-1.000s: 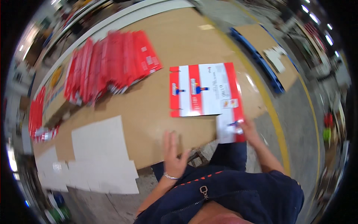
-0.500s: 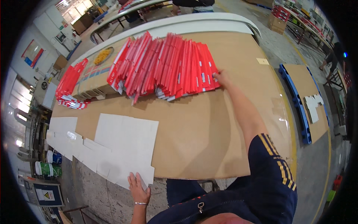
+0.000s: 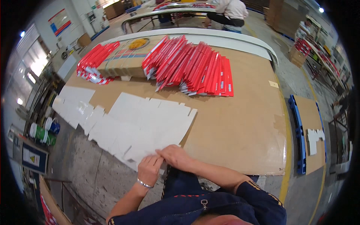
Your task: The person folds flat white cardboard pieces into small rectangular boxes. They place a red and white printed insert into each folded box and then stack the completed units on a pile to the left. The process is repeated continuously throughout the clip.
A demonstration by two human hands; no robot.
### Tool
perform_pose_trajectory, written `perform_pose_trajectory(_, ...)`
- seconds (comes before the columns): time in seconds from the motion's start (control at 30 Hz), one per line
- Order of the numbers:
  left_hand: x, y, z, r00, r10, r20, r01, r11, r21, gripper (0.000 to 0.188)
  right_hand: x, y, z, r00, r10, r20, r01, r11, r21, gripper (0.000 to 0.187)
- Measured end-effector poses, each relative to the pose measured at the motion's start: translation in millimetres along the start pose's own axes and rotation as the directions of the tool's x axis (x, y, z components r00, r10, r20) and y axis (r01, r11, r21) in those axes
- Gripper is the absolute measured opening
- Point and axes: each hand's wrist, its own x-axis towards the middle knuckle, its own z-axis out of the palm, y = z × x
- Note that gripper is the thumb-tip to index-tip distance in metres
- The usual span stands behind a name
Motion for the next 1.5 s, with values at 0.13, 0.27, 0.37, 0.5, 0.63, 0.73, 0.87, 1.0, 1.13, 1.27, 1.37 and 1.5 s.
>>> perform_pose_trajectory(0.13, -49.3, 5.7, 19.6, 0.915, -0.018, -0.402, 0.066, 0.992, 0.106, 0.032, 31.8, -1.4, -0.6, 0.957, 0.005, -0.291, 0.023, 0.995, 0.095, 0.026)
perform_pose_trajectory(0.27, -66.7, -1.5, 62.6, 0.962, -0.26, 0.083, 0.262, 0.965, -0.009, 0.065, 54.4, 13.1, -25.4, 0.888, 0.317, -0.333, -0.237, 0.936, 0.26, 0.018)
perform_pose_trajectory(0.37, -87.8, -22.3, 88.2, 0.917, -0.347, 0.194, 0.347, 0.937, 0.039, 0.066, 45.6, 6.5, -53.6, 0.821, 0.191, -0.538, -0.092, 0.974, 0.205, 0.02)
perform_pose_trajectory(0.5, -98.5, -25.7, 88.2, 0.886, -0.387, 0.255, 0.402, 0.916, -0.009, 0.066, -43.2, -15.1, -89.0, 0.806, 0.077, -0.588, -0.101, 0.995, -0.007, 0.008)
perform_pose_trajectory(0.63, -94.4, -12.8, 77.0, 0.903, -0.396, -0.167, 0.383, 0.918, -0.107, 0.074, -180.0, -17.6, -119.2, 0.796, 0.273, -0.54, -0.335, 0.942, -0.018, 0.018)
perform_pose_trajectory(0.73, -74.4, 13.6, 60.5, 0.965, -0.222, -0.139, 0.214, 0.974, -0.073, 0.094, -279.6, -17.1, -127.7, 0.694, 0.551, -0.463, -0.542, 0.824, 0.168, 0.019)
perform_pose_trajectory(0.87, -50.8, 27.5, 90.9, 0.996, -0.049, 0.077, 0.035, 0.984, 0.173, 0.04, -330.8, -3.5, -135.0, 0.832, 0.449, -0.327, -0.418, 0.894, 0.164, 0.02)
perform_pose_trajectory(1.0, -12.3, 30.8, 142.5, 0.933, -0.013, 0.36, 0.008, 1.0, 0.015, 0.016, -314.1, -39.5, -141.1, 0.733, 0.496, -0.465, -0.48, 0.862, 0.163, 0.026)
perform_pose_trajectory(1.13, 8.7, 43.0, 182.5, 0.978, 0.131, 0.161, -0.046, 0.893, -0.448, 0.02, -325.7, -39.7, -144.7, 0.652, 0.616, -0.441, -0.599, 0.776, 0.198, 0.04)
perform_pose_trajectory(1.27, 22.4, 65.7, 184.7, 0.949, -0.13, 0.286, 0.264, 0.823, -0.503, 0.027, -348.7, -42.5, -151.1, 0.543, 0.783, -0.305, -0.724, 0.62, 0.303, 0.056)
perform_pose_trajectory(1.37, 36.4, 91.4, 181.7, 0.978, -0.182, 0.101, 0.206, 0.915, -0.347, 0.022, -375.7, -50.4, -168.9, 0.229, 0.973, -0.002, -0.874, 0.206, 0.44, 0.069)
perform_pose_trajectory(1.5, 14.5, 109.8, 215.7, 0.94, 0.341, 0.015, -0.273, 0.778, -0.566, 0.03, -402.4, -55.0, -142.6, 0.433, 0.789, -0.437, -0.809, 0.554, 0.198, 0.066)
